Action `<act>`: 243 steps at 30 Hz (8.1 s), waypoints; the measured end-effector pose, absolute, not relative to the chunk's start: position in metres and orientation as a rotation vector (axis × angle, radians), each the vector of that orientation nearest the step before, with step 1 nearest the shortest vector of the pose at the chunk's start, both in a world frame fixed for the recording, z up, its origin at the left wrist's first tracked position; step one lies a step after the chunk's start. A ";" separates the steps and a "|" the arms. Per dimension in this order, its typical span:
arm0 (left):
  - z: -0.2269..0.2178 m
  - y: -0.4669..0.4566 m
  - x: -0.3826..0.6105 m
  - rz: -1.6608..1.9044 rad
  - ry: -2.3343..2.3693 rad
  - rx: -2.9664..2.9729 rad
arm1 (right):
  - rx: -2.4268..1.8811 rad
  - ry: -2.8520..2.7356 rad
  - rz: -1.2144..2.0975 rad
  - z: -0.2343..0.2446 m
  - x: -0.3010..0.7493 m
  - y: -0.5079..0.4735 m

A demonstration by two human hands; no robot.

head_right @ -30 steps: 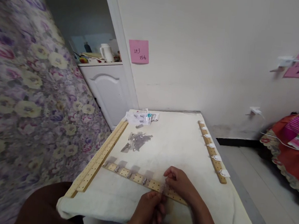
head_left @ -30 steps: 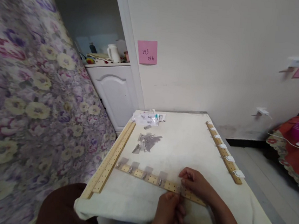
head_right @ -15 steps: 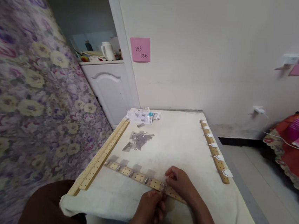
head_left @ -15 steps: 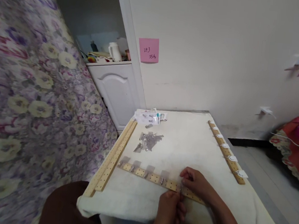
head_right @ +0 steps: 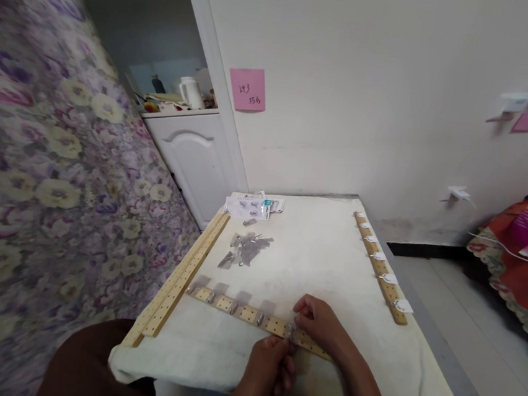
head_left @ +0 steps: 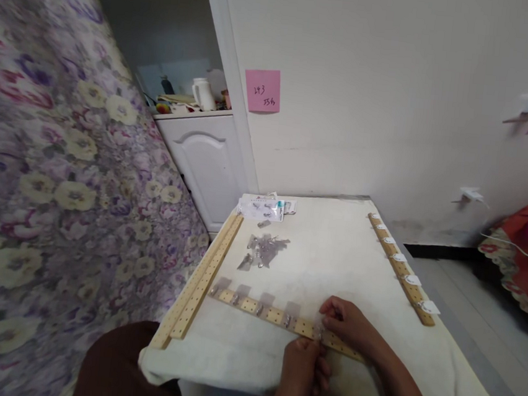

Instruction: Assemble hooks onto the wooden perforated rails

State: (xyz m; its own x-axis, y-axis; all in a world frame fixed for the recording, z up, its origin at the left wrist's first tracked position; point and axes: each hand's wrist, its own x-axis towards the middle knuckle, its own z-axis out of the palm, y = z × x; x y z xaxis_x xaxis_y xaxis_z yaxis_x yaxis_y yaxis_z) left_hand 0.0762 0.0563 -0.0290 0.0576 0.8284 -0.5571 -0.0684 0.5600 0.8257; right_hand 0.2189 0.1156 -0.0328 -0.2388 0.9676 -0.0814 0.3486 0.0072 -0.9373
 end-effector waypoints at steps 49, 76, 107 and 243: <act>-0.029 0.057 0.078 0.783 1.343 0.751 | -1.407 -1.641 1.305 -0.022 0.219 0.112; -0.025 0.053 0.075 0.757 1.310 0.740 | -1.418 -1.690 1.351 -0.030 0.224 0.116; -0.031 0.064 0.072 0.651 1.350 0.723 | -1.546 -1.727 1.150 -0.043 0.222 0.115; -0.032 0.042 0.104 0.531 1.079 0.776 | -1.277 -1.387 1.273 -0.029 0.271 0.076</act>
